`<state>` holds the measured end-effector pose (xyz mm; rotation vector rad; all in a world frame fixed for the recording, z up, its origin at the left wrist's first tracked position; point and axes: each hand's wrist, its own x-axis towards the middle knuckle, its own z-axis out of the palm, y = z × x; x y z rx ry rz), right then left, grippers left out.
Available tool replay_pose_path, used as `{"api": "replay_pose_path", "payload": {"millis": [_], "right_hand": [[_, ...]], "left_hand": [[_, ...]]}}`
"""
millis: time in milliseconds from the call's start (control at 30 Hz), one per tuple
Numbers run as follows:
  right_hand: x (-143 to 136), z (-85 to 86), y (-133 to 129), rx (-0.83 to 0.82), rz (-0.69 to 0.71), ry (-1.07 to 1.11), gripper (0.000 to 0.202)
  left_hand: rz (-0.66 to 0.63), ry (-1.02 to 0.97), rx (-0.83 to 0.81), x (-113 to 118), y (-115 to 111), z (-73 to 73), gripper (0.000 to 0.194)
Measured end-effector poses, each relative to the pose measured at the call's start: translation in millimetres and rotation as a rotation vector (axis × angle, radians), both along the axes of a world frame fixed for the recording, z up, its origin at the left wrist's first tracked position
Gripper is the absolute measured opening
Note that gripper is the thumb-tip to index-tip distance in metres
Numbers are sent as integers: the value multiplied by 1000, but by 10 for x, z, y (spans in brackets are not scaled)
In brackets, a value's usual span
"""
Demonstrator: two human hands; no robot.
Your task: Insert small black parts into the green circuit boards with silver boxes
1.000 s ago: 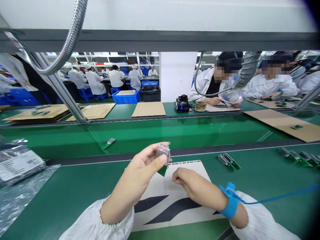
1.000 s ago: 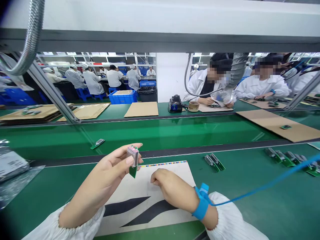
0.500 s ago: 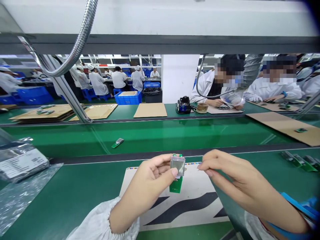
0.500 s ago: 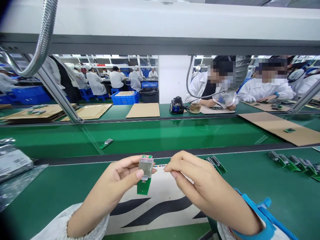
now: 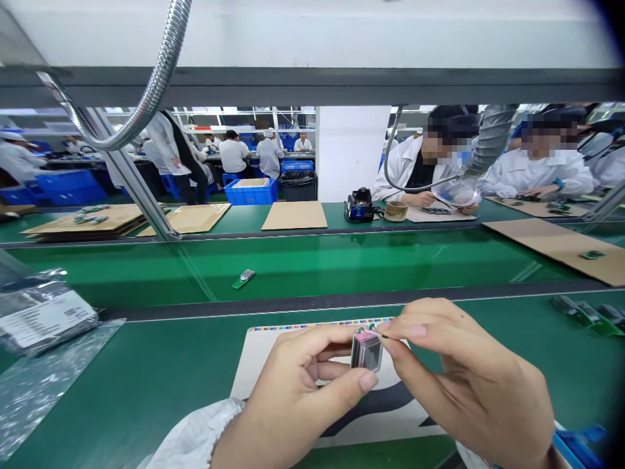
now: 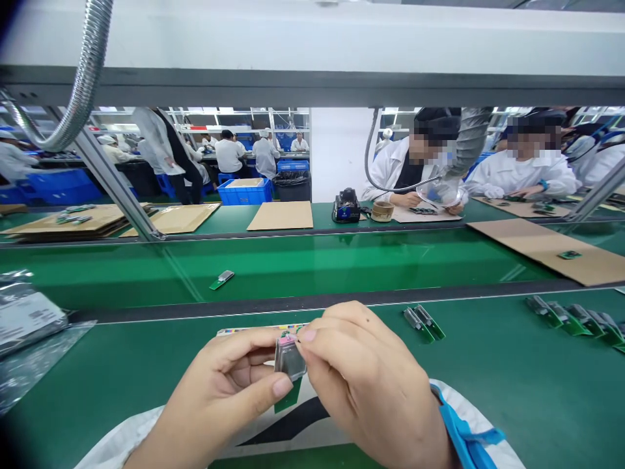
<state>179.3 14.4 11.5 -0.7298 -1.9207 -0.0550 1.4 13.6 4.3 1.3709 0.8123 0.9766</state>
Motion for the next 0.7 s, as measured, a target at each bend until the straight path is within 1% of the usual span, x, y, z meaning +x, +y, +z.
{"api": "replay_pose_path", "payload": {"millis": [133, 300, 400, 533, 700], "right_hand": [[-13, -2, -6, 25, -34, -21, 22], [-26, 9, -6, 60, -1, -39, 25], [-42, 36, -4, 88, 7, -17, 26], [-56, 70, -1, 70, 14, 13, 27], [-26, 48, -45, 89, 35, -21, 33]], "left_hand": [[-3, -26, 16, 7, -7, 0, 26], [0, -28, 24, 2, -22, -6, 29], [5, -36, 17, -1, -26, -14, 27], [-1, -59, 5, -5, -36, -29, 25], [-2, -101, 25, -6, -47, -36, 22]]}}
